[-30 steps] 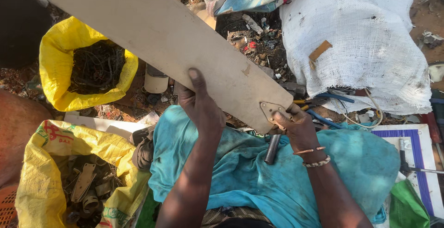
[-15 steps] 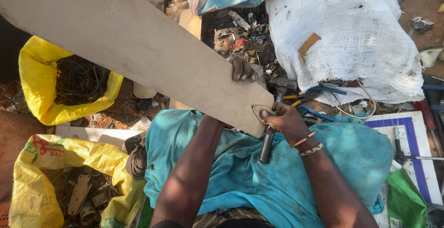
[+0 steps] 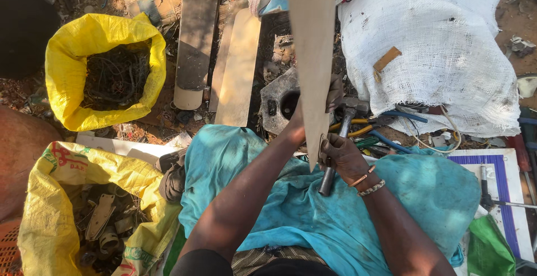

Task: The person sits on the ground in a scrap yard, picks up flat metal pieces from sacks and the ground, and hammers them flat on a hexagonal stone block. They place the hammered pieces on a wooden board and continue handling more metal pieces.

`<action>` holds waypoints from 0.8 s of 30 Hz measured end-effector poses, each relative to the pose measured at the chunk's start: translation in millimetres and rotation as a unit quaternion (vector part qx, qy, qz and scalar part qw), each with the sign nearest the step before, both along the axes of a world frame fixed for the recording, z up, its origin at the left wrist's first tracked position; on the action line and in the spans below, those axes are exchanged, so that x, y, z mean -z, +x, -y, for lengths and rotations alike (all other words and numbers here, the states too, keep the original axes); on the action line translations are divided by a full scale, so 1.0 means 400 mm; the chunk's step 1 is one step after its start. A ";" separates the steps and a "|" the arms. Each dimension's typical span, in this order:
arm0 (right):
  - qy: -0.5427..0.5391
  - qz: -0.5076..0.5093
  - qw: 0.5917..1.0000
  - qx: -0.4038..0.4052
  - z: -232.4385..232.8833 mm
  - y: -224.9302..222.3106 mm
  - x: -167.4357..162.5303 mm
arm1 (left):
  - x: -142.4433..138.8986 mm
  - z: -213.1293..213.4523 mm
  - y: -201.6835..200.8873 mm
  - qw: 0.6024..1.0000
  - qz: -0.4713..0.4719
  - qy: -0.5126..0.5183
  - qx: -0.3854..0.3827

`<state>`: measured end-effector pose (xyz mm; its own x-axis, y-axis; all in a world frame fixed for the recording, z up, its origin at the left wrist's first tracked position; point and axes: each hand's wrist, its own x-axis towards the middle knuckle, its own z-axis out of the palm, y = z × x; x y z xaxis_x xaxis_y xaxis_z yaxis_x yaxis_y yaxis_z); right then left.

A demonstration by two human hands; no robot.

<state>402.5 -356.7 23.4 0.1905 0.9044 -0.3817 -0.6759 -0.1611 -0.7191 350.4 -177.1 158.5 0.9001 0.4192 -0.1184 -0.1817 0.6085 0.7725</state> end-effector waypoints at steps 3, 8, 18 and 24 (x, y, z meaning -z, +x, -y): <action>0.049 0.031 0.998 0.002 0.016 0.002 0.029 | -0.143 0.050 0.002 0.935 -0.202 0.292 0.000; 0.101 -0.035 0.988 0.108 0.052 0.012 0.021 | -0.195 0.114 0.030 0.822 -0.289 0.485 0.078; 0.117 -0.057 0.978 0.163 0.033 -0.027 -0.056 | -0.005 0.110 -0.042 0.682 -0.322 0.657 0.028; 0.080 -0.078 0.981 0.157 0.011 0.039 -0.162 | -0.046 0.005 -0.061 0.928 -0.221 0.280 -0.111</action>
<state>418.0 -361.0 88.4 0.4202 0.8611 -0.2863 -0.7783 0.1798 -0.6015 325.9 -178.9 177.0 0.6994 0.6961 -0.1621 0.1547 0.0740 0.9852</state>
